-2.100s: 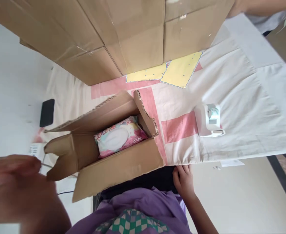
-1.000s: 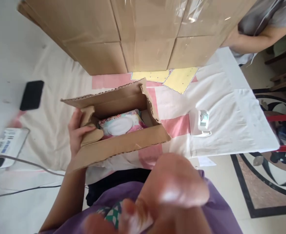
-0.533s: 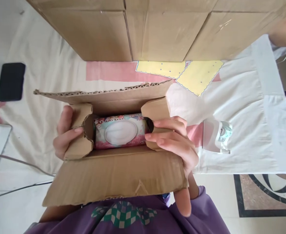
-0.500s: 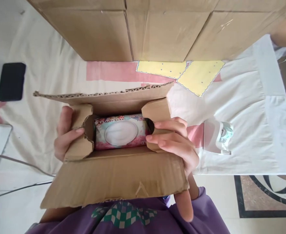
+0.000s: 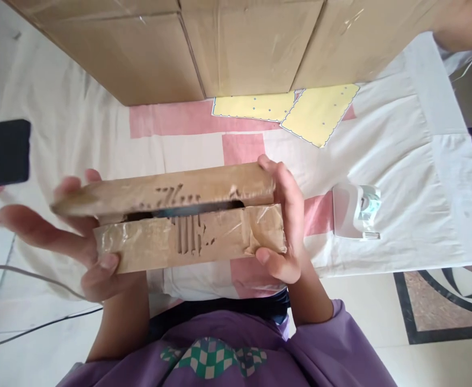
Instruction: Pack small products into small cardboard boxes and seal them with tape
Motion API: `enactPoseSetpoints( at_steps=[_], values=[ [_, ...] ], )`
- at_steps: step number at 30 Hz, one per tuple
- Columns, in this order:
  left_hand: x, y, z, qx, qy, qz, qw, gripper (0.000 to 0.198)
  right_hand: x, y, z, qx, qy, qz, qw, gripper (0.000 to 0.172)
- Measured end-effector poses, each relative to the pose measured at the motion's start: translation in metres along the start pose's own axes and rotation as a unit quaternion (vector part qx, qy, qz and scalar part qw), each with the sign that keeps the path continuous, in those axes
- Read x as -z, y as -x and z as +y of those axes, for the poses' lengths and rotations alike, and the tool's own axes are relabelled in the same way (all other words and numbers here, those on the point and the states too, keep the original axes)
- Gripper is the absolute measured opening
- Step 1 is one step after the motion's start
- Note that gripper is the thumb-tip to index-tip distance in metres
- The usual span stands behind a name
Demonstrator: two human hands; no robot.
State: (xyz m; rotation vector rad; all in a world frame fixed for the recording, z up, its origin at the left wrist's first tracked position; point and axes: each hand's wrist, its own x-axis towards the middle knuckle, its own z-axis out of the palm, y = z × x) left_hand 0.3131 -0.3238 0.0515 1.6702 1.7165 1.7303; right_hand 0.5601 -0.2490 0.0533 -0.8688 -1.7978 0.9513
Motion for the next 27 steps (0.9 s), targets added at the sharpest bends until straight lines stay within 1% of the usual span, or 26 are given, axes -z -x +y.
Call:
enactPoseSetpoints(
  at_steps=[2,4,7,8,10,13,15,16,17,18,19,20,21,22,23,24,25,26,27],
  values=[
    [0.004,-0.001,-0.008,-0.030,-0.059,-0.012,0.998,0.048,0.000,-0.002,0.005,0.058,0.004,0.031,0.998,0.070],
    [0.007,-0.004,-0.015,-0.067,-0.083,-0.007,0.994,0.040,-0.001,-0.004,0.009,0.085,0.010,0.039,0.996,0.055],
    [0.009,-0.009,-0.021,-0.128,-0.043,0.023,0.991,0.041,0.000,-0.008,0.010,0.094,0.010,0.030,0.995,0.047],
    [0.011,-0.011,-0.022,-0.138,-0.038,0.016,0.990,0.042,0.001,-0.009,0.010,0.099,0.006,0.026,0.995,0.045],
    [0.019,-0.015,-0.020,-0.142,-0.054,-0.030,0.988,0.040,0.002,-0.012,0.009,0.110,-0.002,0.016,0.994,0.042],
    [0.036,-0.021,-0.012,-0.121,-0.106,-0.133,0.978,0.033,0.003,-0.014,0.009,0.114,0.002,0.009,0.993,0.041],
    [0.046,-0.023,-0.004,-0.115,-0.141,-0.171,0.968,0.032,0.003,-0.014,0.008,0.118,0.002,0.010,0.993,0.041],
    [0.049,-0.022,0.000,-0.123,-0.161,-0.172,0.964,0.035,0.003,-0.012,0.007,0.123,0.002,0.009,0.992,0.041],
    [0.052,-0.020,0.006,-0.140,-0.181,-0.156,0.961,0.040,0.004,-0.009,0.005,0.127,0.002,0.011,0.992,0.042],
    [0.052,-0.017,0.012,-0.164,-0.198,-0.126,0.958,0.046,0.006,-0.004,0.003,0.130,0.007,0.018,0.991,0.043],
    [0.050,-0.011,0.019,-0.205,-0.199,-0.075,0.955,0.050,0.009,0.002,0.001,0.129,0.016,0.034,0.991,0.043],
    [0.045,-0.004,0.027,-0.253,-0.184,-0.028,0.949,0.052,0.014,0.010,-0.001,0.124,0.031,0.062,0.990,0.043],
    [0.037,0.004,0.037,-0.292,-0.157,-0.005,0.943,0.052,0.020,0.019,-0.003,0.116,0.053,0.105,0.986,0.039],
    [0.025,0.012,0.048,-0.337,-0.110,0.003,0.935,0.049,0.028,0.029,-0.005,0.105,0.082,0.162,0.978,0.034],
    [0.009,0.021,0.060,-0.354,-0.080,-0.077,0.929,0.047,0.037,0.039,-0.005,0.089,0.114,0.229,0.963,0.027],
    [-0.012,0.030,0.072,-0.325,-0.050,-0.191,0.925,0.047,0.048,0.050,-0.006,0.068,0.146,0.298,0.941,0.021],
    [-0.037,0.038,0.083,-0.338,-0.009,-0.275,0.900,0.043,0.060,0.061,-0.005,0.042,0.175,0.362,0.915,0.017],
    [-0.066,0.045,0.094,-0.332,0.004,-0.323,0.886,0.042,0.073,0.071,-0.004,0.007,0.198,0.415,0.888,0.015],
    [-0.098,0.049,0.103,-0.315,-0.002,-0.354,0.881,0.047,0.086,0.080,-0.002,-0.036,0.214,0.449,0.867,0.016]
  ],
)
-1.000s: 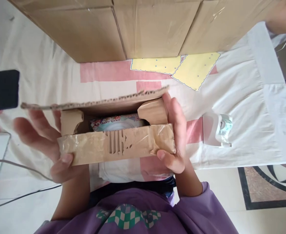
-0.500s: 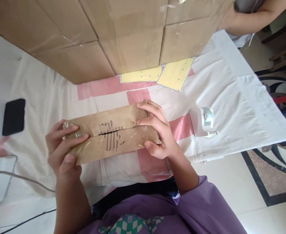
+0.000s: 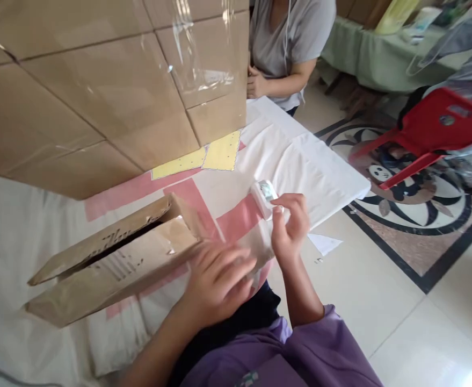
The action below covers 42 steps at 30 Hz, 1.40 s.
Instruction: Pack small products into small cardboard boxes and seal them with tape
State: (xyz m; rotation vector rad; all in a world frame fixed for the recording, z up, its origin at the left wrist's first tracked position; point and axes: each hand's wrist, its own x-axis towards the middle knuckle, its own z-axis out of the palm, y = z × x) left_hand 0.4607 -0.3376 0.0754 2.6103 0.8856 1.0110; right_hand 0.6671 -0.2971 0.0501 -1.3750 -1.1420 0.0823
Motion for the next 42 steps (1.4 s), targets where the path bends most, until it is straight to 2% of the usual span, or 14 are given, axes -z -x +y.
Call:
enactPoseSetpoints(
  at_steps=[2,4,5,7,10,13,16,22,29,33,39,42],
  values=[
    [-0.048,-0.046,-0.006,0.057,-0.007,-0.081,0.995,0.075,0.023,-0.011,0.018,-0.095,0.057,-0.008,0.994,0.019],
    [-0.089,-0.085,-0.024,0.096,-0.019,-0.119,0.988,0.097,0.039,-0.023,0.034,-0.190,0.079,-0.081,0.975,0.022],
    [-0.105,-0.099,-0.036,0.101,-0.022,-0.130,0.986,0.100,0.044,-0.029,0.040,-0.229,0.076,-0.120,0.963,0.024],
    [-0.131,-0.114,-0.060,0.082,0.003,-0.119,0.990,0.100,0.049,-0.037,0.048,-0.274,0.057,-0.176,0.944,0.026],
    [-0.151,-0.112,-0.083,0.053,0.059,-0.066,0.995,0.096,0.043,-0.045,0.050,-0.290,0.052,-0.215,0.931,0.025],
    [-0.156,-0.106,-0.087,0.056,0.075,-0.036,0.995,0.100,0.032,-0.054,0.046,-0.306,0.065,-0.270,0.911,0.024],
    [-0.154,-0.106,-0.084,0.059,0.074,-0.038,0.995,0.102,0.023,-0.070,0.044,-0.346,0.076,-0.326,0.877,0.024],
    [-0.152,-0.108,-0.083,0.071,0.067,-0.046,0.994,0.105,0.014,-0.093,0.038,-0.465,0.077,-0.357,0.807,0.021],
    [-0.149,-0.107,-0.082,0.087,0.110,-0.055,0.989,0.104,0.017,-0.098,0.030,-0.508,0.062,-0.372,0.774,0.022],
    [-0.147,-0.106,-0.081,0.091,0.139,-0.049,0.985,0.103,0.015,-0.106,0.028,-0.542,0.085,-0.360,0.754,0.019],
    [-0.146,-0.105,-0.081,0.096,0.172,-0.049,0.979,0.100,0.010,-0.112,0.021,-0.548,0.147,-0.348,0.746,0.022],
    [-0.147,-0.106,-0.081,0.100,0.181,-0.048,0.977,0.101,0.011,-0.114,0.020,-0.551,0.138,-0.366,0.737,0.024]
  ],
)
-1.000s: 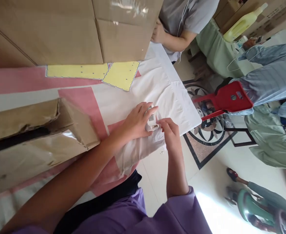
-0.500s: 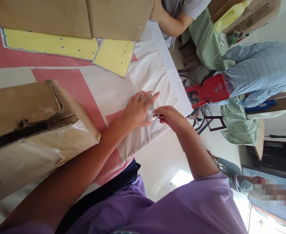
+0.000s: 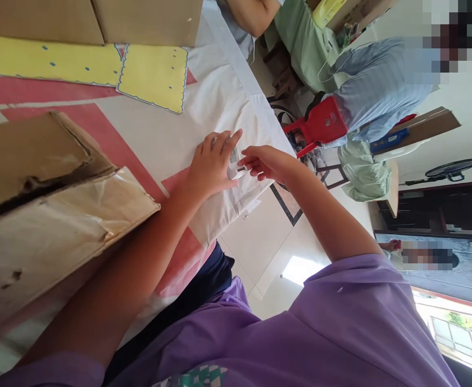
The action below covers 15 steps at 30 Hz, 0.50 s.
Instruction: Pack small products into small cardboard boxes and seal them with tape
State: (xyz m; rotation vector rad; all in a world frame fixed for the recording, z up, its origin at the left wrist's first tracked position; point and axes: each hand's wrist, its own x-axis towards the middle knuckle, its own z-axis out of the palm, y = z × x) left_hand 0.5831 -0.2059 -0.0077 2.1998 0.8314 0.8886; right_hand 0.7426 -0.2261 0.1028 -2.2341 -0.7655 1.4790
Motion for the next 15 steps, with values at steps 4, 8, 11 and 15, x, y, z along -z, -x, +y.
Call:
enactPoseSetpoints(
  at_steps=[4,8,11,15],
  values=[
    [-0.002,-0.001,-0.001,0.000,-0.004,0.001,1.000,0.102,0.004,-0.006,-0.001,-0.017,-0.018,-0.049,0.998,0.027],
    [-0.005,-0.002,-0.003,-0.002,-0.019,0.000,1.000,0.106,0.009,-0.014,0.000,-0.032,-0.023,-0.098,0.994,0.035],
    [-0.006,-0.003,-0.004,-0.004,-0.025,0.000,1.000,0.107,0.011,-0.017,0.003,-0.007,-0.030,-0.081,0.996,0.032],
    [-0.006,-0.003,-0.004,0.001,-0.014,0.003,1.000,0.108,0.008,-0.011,0.000,-0.007,-0.043,-0.043,0.998,0.033]
  ],
)
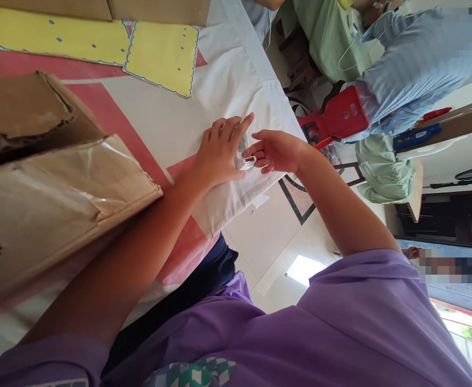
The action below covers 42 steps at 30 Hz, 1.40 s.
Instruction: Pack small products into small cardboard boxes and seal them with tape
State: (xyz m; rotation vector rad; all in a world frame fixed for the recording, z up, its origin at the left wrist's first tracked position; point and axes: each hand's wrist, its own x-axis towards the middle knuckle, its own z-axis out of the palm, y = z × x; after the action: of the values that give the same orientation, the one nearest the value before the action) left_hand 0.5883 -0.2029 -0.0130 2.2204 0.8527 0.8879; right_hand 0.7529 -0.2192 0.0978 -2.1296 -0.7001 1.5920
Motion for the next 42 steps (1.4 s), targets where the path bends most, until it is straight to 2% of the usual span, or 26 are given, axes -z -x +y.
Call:
enactPoseSetpoints(
  at_steps=[2,5,9,16,21,26,33,35,38,42],
  values=[
    [-0.001,0.000,0.000,0.002,0.001,0.002,1.000,0.109,-0.003,0.005,-0.003,-0.014,0.001,-0.004,1.000,0.035],
    [-0.002,0.000,0.000,0.003,-0.002,0.002,1.000,0.109,-0.007,0.011,-0.003,0.008,0.003,0.018,1.000,0.027],
    [-0.004,0.001,-0.001,-0.003,-0.018,-0.011,1.000,0.107,-0.008,0.014,0.001,0.047,0.032,-0.013,0.998,0.015],
    [-0.003,0.001,-0.001,-0.007,-0.042,-0.012,0.999,0.111,0.003,0.030,0.004,0.096,0.017,0.030,0.995,0.026],
    [-0.001,0.002,0.000,0.000,-0.028,-0.022,0.999,0.114,-0.004,0.035,0.026,0.084,-0.009,-0.003,0.996,0.027],
    [-0.002,0.002,-0.001,0.001,-0.015,-0.025,1.000,0.117,-0.019,0.037,0.046,0.089,-0.039,0.011,0.995,0.025],
    [-0.005,0.001,-0.003,-0.001,0.005,-0.019,1.000,0.123,-0.021,0.037,0.064,0.098,-0.059,0.014,0.993,0.031],
    [-0.002,0.002,-0.001,0.001,0.007,-0.023,1.000,0.119,-0.025,0.033,0.072,0.114,-0.067,0.008,0.991,0.035],
    [0.004,0.002,0.004,0.011,-0.008,-0.026,1.000,0.107,-0.035,0.023,0.085,0.176,-0.089,0.001,0.980,0.036],
    [0.005,0.000,0.004,0.027,0.014,-0.027,0.999,0.099,-0.045,0.012,0.099,0.247,-0.090,0.028,0.964,0.041]
  ],
)
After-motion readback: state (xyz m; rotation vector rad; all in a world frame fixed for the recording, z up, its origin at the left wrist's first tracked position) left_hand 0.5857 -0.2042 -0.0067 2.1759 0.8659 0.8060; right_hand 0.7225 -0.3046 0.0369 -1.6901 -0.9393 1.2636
